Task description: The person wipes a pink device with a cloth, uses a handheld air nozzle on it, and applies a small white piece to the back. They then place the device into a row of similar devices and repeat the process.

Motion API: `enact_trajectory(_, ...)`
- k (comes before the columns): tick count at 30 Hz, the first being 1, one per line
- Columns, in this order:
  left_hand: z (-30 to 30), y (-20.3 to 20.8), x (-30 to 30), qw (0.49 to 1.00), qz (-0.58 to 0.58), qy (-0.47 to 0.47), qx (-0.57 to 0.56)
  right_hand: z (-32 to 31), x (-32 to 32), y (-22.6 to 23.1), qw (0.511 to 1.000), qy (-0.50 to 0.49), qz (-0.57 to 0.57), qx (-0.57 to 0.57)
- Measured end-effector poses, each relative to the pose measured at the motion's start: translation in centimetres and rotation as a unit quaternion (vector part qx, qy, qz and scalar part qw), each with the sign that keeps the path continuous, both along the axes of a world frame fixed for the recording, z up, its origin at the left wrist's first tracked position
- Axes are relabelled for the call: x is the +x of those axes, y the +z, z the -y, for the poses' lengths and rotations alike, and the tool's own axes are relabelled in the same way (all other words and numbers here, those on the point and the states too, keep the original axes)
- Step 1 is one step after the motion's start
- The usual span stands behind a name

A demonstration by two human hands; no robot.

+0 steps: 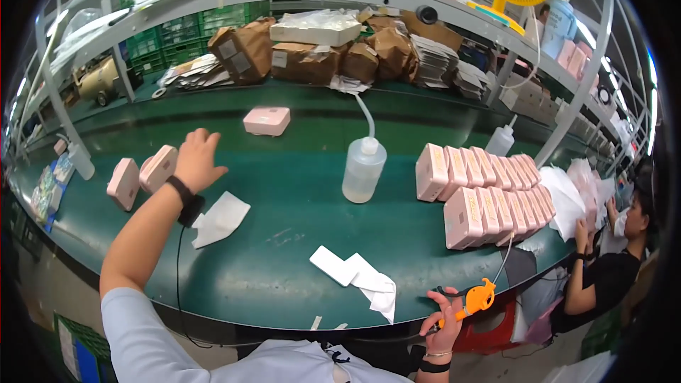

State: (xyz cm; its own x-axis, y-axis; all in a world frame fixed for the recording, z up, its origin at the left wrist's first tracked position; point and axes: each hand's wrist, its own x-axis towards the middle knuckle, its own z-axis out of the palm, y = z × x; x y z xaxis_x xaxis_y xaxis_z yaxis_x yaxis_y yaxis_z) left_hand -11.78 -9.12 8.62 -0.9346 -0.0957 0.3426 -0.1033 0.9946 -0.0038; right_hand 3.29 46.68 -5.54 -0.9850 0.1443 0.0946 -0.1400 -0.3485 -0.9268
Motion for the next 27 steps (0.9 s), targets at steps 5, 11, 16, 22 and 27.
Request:
enact_trajectory(5, 0.8, -1.7, -14.1, 0.990, 0.094, -0.102, 0.022, -0.7, 0.1, 0.2, 1.000, 0.014, -0.001, -0.014)
enact_trajectory(11, 6.1, -8.9, -27.0, 0.977, 0.080, -0.111, 0.165, -0.6, 0.4, 0.7, 0.999, 0.007, 0.038, -0.030)
enact_trajectory(16, 4.4, -9.4, -31.2, 0.979, 0.174, -0.090, 0.063, -0.7, 0.7, 1.4, 0.997, 0.028, 0.064, -0.023)
enact_trajectory(22, 1.8, -6.0, -29.1, 0.970, 0.233, -0.024, -0.060, -0.7, 0.6, 1.3, 0.996, 0.043, 0.061, -0.056)
enact_trajectory(27, 0.2, -4.6, -22.5, 0.990, 0.135, -0.035, 0.017, -0.1, 0.1, 0.5, 0.999, 0.029, 0.027, -0.026)
